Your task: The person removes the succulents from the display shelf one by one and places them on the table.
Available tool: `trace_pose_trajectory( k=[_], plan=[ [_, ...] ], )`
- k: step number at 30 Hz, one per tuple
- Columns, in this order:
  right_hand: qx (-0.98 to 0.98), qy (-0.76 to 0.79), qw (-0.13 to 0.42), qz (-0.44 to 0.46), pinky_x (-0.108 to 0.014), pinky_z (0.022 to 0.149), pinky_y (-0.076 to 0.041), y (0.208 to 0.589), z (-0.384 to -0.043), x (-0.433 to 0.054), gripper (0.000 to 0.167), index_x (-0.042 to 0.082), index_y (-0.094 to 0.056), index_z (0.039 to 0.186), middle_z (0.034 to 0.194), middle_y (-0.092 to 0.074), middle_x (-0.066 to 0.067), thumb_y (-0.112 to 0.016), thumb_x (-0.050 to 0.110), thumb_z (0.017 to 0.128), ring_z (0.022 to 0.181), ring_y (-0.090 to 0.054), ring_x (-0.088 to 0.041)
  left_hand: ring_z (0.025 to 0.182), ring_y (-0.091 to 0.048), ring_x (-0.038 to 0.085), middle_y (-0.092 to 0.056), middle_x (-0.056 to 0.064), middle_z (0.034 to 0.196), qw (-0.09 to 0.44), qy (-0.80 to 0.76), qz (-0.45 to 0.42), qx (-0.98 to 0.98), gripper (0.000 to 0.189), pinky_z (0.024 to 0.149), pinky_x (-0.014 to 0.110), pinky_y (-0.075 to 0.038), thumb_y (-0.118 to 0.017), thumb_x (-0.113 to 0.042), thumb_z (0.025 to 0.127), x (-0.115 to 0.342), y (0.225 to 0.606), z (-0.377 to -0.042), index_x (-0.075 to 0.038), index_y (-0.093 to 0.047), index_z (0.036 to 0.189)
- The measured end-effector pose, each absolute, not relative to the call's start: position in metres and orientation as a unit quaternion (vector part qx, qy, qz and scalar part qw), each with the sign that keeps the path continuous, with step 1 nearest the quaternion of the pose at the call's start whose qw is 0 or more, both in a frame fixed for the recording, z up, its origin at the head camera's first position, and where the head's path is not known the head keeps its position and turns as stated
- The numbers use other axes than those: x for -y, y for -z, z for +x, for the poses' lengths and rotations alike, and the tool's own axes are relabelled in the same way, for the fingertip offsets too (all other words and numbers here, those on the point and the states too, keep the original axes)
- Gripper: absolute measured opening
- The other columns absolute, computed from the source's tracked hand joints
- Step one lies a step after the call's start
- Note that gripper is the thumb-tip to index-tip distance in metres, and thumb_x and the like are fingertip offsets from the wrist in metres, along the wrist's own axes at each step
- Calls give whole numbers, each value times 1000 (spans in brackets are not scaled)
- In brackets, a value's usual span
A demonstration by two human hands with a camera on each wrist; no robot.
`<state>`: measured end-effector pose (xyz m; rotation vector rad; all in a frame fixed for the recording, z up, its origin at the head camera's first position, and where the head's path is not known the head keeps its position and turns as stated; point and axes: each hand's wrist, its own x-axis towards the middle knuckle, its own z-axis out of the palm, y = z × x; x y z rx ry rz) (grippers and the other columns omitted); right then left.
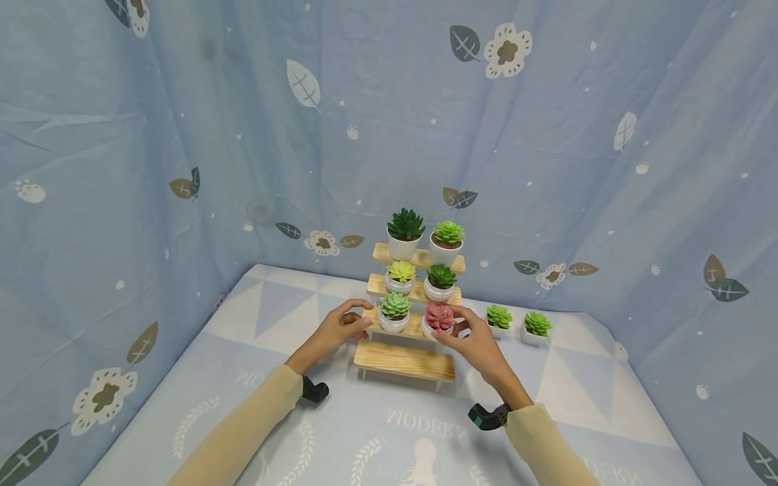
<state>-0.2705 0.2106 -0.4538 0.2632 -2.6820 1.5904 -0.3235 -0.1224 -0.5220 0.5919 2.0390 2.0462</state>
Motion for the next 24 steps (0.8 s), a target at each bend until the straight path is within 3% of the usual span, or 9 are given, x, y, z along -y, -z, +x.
trace_pose_trajectory(
  k=[8, 24],
  plan=[
    [852, -518, 5, 72, -36, 70, -51, 455, -269, -217, 68, 23, -56, 143, 114, -59, -12, -86, 42, 85, 101, -56, -31, 97, -68, 41, -59, 37, 112, 100, -693, 199, -685, 43, 85, 41, -57, -67, -28, 103, 122, 521, -322, -17, -54, 143],
    [857, -511, 21, 58, -36, 74, -53, 451, -260, -233, 68, 19, -56, 143, 124, -58, -11, -85, 41, 86, 102, -55, -27, 97, -69, 40, -63, 30, 108, 99, -691, 204, -686, 44, 85, 42, -57, -67, -30, 103, 123, 520, -322, -17, -54, 143]
  ],
)
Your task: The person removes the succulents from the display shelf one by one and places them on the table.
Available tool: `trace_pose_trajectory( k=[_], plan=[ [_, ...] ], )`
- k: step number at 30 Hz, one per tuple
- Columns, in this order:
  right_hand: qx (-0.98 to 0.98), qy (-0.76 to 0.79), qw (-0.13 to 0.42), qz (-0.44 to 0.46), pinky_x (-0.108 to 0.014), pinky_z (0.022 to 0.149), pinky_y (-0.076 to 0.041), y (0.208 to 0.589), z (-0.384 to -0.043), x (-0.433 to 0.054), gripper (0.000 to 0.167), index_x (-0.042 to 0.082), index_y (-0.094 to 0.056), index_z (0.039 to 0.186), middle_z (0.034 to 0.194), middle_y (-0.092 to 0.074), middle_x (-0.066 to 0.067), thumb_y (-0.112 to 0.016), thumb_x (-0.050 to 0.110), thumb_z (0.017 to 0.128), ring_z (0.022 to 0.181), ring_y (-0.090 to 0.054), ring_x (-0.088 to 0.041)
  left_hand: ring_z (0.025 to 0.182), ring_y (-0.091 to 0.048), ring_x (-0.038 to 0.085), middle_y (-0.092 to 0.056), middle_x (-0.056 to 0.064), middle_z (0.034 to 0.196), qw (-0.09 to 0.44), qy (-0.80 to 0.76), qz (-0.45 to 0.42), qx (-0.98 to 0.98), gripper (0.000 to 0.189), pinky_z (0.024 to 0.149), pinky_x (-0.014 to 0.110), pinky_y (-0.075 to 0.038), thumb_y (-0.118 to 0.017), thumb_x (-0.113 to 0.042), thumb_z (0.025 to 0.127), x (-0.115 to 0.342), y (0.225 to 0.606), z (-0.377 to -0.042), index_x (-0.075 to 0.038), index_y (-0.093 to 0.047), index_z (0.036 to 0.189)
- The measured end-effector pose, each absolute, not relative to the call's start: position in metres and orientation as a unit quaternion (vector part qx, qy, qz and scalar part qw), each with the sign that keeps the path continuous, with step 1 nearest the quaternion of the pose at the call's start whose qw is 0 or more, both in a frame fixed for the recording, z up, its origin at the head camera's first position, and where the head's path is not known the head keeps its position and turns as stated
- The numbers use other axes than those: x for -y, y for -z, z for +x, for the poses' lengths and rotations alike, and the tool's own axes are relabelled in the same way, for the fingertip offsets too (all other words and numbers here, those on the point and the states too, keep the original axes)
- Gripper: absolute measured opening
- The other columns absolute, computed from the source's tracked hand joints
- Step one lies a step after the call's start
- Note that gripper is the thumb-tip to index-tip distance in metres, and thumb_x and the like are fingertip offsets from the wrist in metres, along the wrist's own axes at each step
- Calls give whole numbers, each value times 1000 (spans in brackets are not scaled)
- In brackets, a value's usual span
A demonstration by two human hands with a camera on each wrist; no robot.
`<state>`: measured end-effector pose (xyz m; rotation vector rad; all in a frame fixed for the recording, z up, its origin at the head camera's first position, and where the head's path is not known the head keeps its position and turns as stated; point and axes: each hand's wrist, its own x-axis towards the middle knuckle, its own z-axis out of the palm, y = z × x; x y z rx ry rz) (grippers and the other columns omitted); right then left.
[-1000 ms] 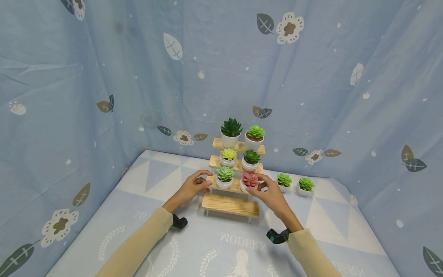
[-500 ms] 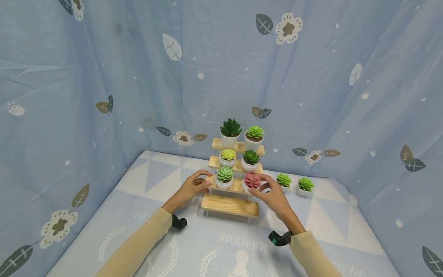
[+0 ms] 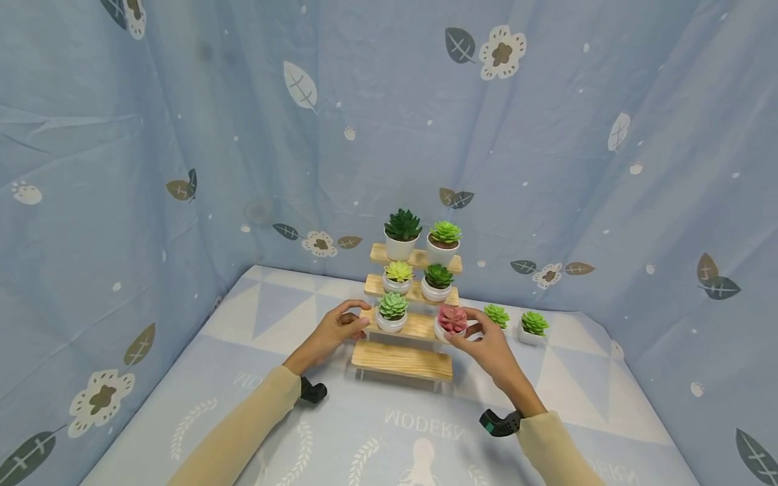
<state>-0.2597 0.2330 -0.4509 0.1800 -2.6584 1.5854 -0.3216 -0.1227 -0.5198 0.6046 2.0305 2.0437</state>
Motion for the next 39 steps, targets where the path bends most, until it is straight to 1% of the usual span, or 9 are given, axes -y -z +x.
trace_pose_trajectory(
  k=[3, 8, 11, 17, 22, 25, 29, 34, 39],
  plan=[
    [859, -509, 24, 54, -36, 76, -52, 451, -259, -236, 68, 19, -56, 143, 124, -58, -9, -85, 43, 86, 103, -54, -26, 99, -68, 44, -63, 30, 108, 99, -691, 203, -687, 44, 85, 43, -57, -67, -30, 103, 123, 520, -321, -17, -54, 143],
    [856, -514, 28, 47, -37, 80, -52, 451, -257, -241, 69, 19, -56, 143, 123, -58, -10, -86, 43, 85, 105, -54, -27, 103, -62, 55, -62, 32, 107, 100, -697, 202, -681, 44, 86, 44, -57, -68, -28, 103, 122, 519, -321, -16, -54, 143],
    [858, -511, 31, 41, -37, 83, -50, 452, -256, -244, 70, 18, -56, 143, 125, -58, -9, -85, 44, 86, 107, -53, -25, 104, -61, 57, -61, 33, 107, 101, -699, 201, -679, 44, 86, 43, -57, -68, -28, 103, 121, 519, -321, -16, -54, 142],
    [856, -515, 31, 27, -37, 86, -48, 454, -255, -252, 70, 16, -55, 143, 129, -56, -9, -85, 43, 86, 111, -51, -24, 101, -64, 52, -62, 31, 106, 99, -696, 201, -682, 43, 85, 42, -57, -67, -27, 103, 121, 520, -321, -15, -54, 143],
    [857, -515, 32, 17, -37, 86, -47, 455, -254, -259, 74, 16, -53, 146, 132, -55, -8, -85, 44, 86, 113, -51, -24, 99, -66, 47, -63, 28, 105, 99, -698, 198, -681, 42, 85, 42, -58, -67, -26, 103, 122, 521, -323, -16, -54, 142],
    [857, -514, 34, 15, -35, 86, -48, 457, -254, -263, 75, 16, -52, 147, 133, -55, -8, -85, 43, 86, 113, -51, -24, 98, -67, 46, -62, 28, 105, 99, -698, 201, -680, 42, 85, 42, -58, -66, -26, 103, 121, 522, -323, -16, -54, 142],
    [858, -511, 44, 18, -34, 86, -48, 460, -252, -268, 74, 15, -52, 148, 133, -57, -8, -85, 42, 87, 113, -53, -24, 98, -67, 45, -62, 28, 105, 99, -699, 202, -678, 41, 85, 42, -58, -66, -25, 104, 121, 522, -323, -16, -54, 142],
    [861, -505, 53, 17, -33, 86, -49, 466, -251, -275, 71, 16, -55, 144, 130, -59, -7, -86, 42, 86, 111, -54, -23, 96, -68, 41, -62, 28, 105, 99, -700, 202, -677, 41, 84, 42, -58, -66, -24, 104, 121, 523, -323, -16, -54, 142],
    [864, -501, 48, 9, -36, 89, -48, 471, -250, -282, 74, 17, -53, 146, 131, -58, -7, -86, 45, 85, 113, -54, -23, 95, -69, 38, -63, 26, 103, 101, -699, 200, -679, 41, 84, 42, -58, -66, -25, 104, 121, 522, -324, -16, -54, 142]
  ],
)
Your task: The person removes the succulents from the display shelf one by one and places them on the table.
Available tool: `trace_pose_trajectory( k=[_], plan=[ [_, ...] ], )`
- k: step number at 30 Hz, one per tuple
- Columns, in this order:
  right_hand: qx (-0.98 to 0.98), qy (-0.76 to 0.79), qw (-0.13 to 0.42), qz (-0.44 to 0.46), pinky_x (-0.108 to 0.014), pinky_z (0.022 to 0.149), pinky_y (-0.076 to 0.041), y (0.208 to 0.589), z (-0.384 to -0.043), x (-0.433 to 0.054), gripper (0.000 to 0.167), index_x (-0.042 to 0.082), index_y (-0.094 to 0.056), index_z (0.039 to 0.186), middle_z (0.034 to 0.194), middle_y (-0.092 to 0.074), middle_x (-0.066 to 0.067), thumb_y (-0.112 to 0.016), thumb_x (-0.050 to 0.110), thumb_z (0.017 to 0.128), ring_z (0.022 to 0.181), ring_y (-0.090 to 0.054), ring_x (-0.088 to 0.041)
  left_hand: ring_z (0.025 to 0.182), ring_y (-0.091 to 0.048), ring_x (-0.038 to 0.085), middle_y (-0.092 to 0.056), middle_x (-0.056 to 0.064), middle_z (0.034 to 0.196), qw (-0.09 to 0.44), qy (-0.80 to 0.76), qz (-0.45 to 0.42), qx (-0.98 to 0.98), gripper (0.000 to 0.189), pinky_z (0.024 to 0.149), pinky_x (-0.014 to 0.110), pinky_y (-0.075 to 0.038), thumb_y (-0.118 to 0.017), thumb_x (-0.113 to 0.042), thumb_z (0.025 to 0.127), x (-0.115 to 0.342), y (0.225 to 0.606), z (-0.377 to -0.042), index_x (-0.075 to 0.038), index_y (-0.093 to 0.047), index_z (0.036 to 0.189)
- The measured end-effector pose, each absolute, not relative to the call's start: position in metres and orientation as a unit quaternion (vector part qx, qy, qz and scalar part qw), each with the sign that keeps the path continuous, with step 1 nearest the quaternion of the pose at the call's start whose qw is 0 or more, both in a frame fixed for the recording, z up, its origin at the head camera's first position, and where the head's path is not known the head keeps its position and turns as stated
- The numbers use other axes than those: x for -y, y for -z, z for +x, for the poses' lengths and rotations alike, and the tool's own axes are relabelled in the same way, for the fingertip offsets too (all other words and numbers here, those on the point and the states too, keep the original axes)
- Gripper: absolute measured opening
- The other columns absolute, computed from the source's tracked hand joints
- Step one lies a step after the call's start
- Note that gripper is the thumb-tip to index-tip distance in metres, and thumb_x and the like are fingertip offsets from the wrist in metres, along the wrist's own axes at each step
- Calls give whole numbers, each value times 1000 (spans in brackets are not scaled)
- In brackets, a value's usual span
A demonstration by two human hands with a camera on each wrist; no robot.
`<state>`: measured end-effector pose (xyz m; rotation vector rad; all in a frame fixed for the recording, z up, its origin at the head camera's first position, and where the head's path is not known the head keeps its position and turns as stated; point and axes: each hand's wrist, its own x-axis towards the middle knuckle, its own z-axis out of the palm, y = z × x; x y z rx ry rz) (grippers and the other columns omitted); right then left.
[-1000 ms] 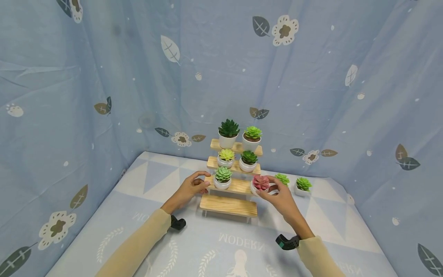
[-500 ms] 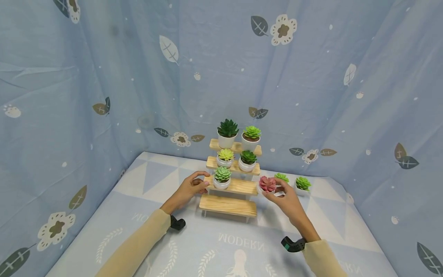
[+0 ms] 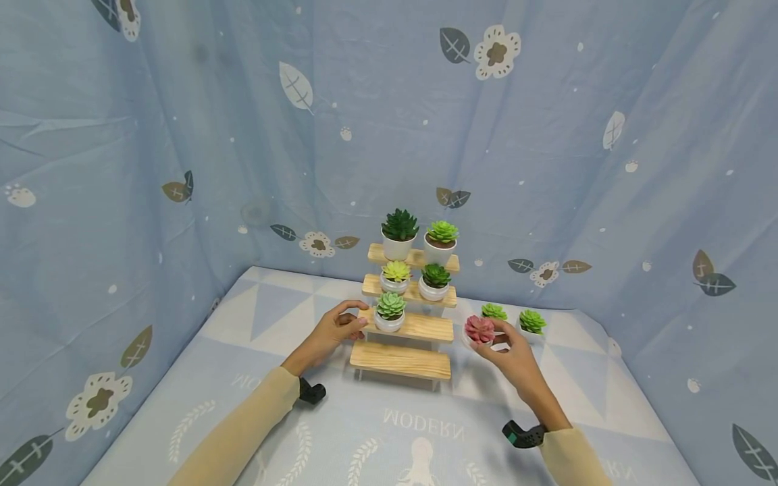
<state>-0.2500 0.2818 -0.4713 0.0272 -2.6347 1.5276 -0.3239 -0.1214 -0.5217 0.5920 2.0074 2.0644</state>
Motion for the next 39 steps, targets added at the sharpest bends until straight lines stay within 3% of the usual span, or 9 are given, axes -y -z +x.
trace_pose_trajectory(
  k=[8, 14, 22, 32, 39],
  plan=[
    [868, -495, 33, -11, -41, 93, -46, 477, -249, -293, 77, 16, -50, 148, 133, -56, -9, -82, 50, 87, 115, -51, -25, 94, -69, 35, -63, 26, 104, 102, -694, 199, -684, 43, 84, 41, -57, -67, -27, 103, 122, 520, -322, -16, -54, 143],
    [863, -504, 34, -22, -36, 89, -48, 484, -248, -302, 77, 16, -51, 148, 131, -56, -9, -84, 48, 86, 112, -51, -23, 95, -69, 38, -62, 31, 107, 100, -692, 206, -685, 43, 84, 42, -58, -66, -27, 104, 122, 521, -324, -15, -53, 143],
    [862, -504, 34, -34, -35, 88, -47, 491, -248, -310, 78, 15, -51, 148, 132, -54, -9, -82, 51, 86, 113, -50, -23, 95, -70, 36, -65, 18, 102, 100, -690, 202, -688, 40, 85, 44, -58, -67, -27, 103, 123, 521, -326, -18, -56, 140],
    [858, -509, 38, -52, -30, 76, -49, 505, -249, -324, 78, 13, -50, 150, 124, -57, -12, -82, 48, 88, 107, -51, -23, 96, -69, 39, -63, 24, 104, 100, -694, 200, -684, 42, 86, 45, -57, -68, -25, 103, 123, 518, -324, -15, -56, 141],
    [856, -512, 35, -60, -33, 77, -53, 512, -252, -333, 81, 12, -47, 151, 124, -57, -15, -82, 48, 88, 109, -52, -25, 96, -69, 40, -63, 24, 105, 98, -697, 201, -681, 42, 86, 46, -57, -68, -25, 103, 123, 520, -324, -15, -56, 141]
  ],
)
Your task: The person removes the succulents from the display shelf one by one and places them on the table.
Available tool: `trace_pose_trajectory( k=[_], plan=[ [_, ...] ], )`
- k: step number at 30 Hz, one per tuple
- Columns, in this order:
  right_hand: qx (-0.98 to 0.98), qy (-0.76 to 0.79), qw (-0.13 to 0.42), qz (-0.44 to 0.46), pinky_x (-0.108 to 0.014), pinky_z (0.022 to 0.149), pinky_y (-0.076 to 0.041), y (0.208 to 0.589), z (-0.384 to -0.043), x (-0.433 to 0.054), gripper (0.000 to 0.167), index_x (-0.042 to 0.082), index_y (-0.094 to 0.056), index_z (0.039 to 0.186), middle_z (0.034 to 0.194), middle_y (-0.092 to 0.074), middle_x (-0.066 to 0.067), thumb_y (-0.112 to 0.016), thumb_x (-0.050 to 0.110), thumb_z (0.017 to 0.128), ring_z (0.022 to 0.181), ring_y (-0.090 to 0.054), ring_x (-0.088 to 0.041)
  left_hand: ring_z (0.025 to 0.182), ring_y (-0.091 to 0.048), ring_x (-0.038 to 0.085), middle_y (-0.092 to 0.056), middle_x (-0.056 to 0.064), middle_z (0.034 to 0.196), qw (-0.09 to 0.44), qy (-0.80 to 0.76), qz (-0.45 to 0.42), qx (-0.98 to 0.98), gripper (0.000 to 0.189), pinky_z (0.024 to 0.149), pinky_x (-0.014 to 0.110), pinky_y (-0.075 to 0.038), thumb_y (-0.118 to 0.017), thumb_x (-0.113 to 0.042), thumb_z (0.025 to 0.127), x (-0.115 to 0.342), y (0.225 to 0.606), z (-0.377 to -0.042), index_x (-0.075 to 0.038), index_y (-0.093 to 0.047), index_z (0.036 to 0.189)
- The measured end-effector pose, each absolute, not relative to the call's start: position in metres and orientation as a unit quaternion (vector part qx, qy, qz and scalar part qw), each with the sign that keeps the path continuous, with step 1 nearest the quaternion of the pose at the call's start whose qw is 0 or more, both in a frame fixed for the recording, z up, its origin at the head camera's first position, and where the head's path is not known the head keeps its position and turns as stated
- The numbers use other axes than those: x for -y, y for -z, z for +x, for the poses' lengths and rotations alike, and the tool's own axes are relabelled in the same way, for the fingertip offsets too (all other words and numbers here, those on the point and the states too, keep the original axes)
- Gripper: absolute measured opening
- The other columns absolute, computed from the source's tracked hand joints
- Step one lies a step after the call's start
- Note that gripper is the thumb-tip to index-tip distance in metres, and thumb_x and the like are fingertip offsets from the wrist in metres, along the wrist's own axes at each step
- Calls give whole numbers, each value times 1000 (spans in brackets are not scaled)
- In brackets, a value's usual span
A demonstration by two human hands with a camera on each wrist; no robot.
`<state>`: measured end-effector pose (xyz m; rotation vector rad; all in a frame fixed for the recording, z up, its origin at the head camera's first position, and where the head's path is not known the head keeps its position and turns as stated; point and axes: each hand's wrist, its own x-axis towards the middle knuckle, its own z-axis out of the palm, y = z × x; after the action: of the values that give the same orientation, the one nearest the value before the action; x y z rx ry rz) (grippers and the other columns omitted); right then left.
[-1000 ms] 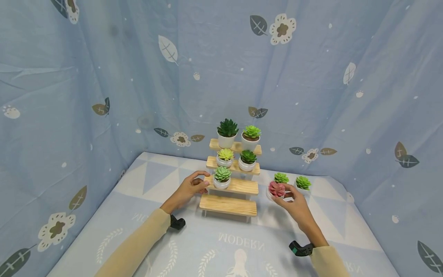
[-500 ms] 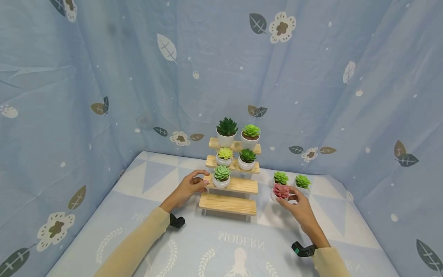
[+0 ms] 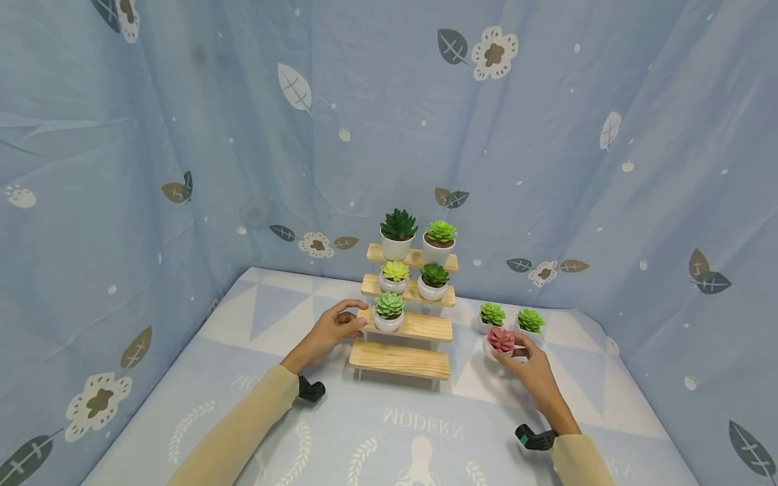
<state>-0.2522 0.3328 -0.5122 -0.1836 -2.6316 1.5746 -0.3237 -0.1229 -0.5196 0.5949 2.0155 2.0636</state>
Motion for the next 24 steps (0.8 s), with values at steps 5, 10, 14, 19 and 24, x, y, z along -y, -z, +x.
trace_pose_trajectory(
  k=[5, 10, 14, 19, 24],
  plan=[
    [859, -506, 29, -67, -34, 76, -51, 516, -255, -337, 83, 12, -47, 151, 124, -56, -15, -82, 50, 87, 108, -53, -27, 95, -69, 39, -63, 25, 105, 98, -700, 199, -679, 41, 85, 46, -58, -69, -24, 102, 122, 521, -324, -14, -56, 141],
    [857, -509, 23, -79, -31, 72, -49, 521, -260, -340, 84, 12, -47, 150, 122, -56, -14, -84, 50, 85, 103, -53, -24, 95, -69, 38, -63, 24, 104, 98, -700, 199, -679, 42, 85, 45, -58, -68, -23, 102, 122, 520, -325, -14, -56, 141],
    [857, -508, 24, -82, -29, 70, -50, 525, -263, -341, 84, 10, -47, 150, 119, -56, -15, -84, 49, 86, 97, -56, -21, 94, -69, 37, -63, 23, 103, 98, -700, 201, -678, 42, 84, 45, -57, -68, -24, 102, 121, 519, -324, -14, -56, 141],
    [858, -508, 28, -71, -29, 72, -56, 530, -265, -341, 81, 7, -47, 149, 122, -56, -17, -84, 44, 88, 98, -58, -20, 94, -69, 38, -63, 24, 103, 97, -701, 202, -677, 42, 85, 46, -57, -68, -25, 103, 121, 518, -324, -14, -55, 141],
    [858, -507, 21, -73, -29, 74, -57, 535, -265, -340, 80, 7, -46, 150, 125, -56, -18, -83, 43, 88, 104, -56, -23, 96, -69, 42, -62, 27, 104, 98, -700, 198, -679, 42, 85, 45, -58, -68, -25, 102, 122, 520, -325, -15, -55, 141]
  ],
)
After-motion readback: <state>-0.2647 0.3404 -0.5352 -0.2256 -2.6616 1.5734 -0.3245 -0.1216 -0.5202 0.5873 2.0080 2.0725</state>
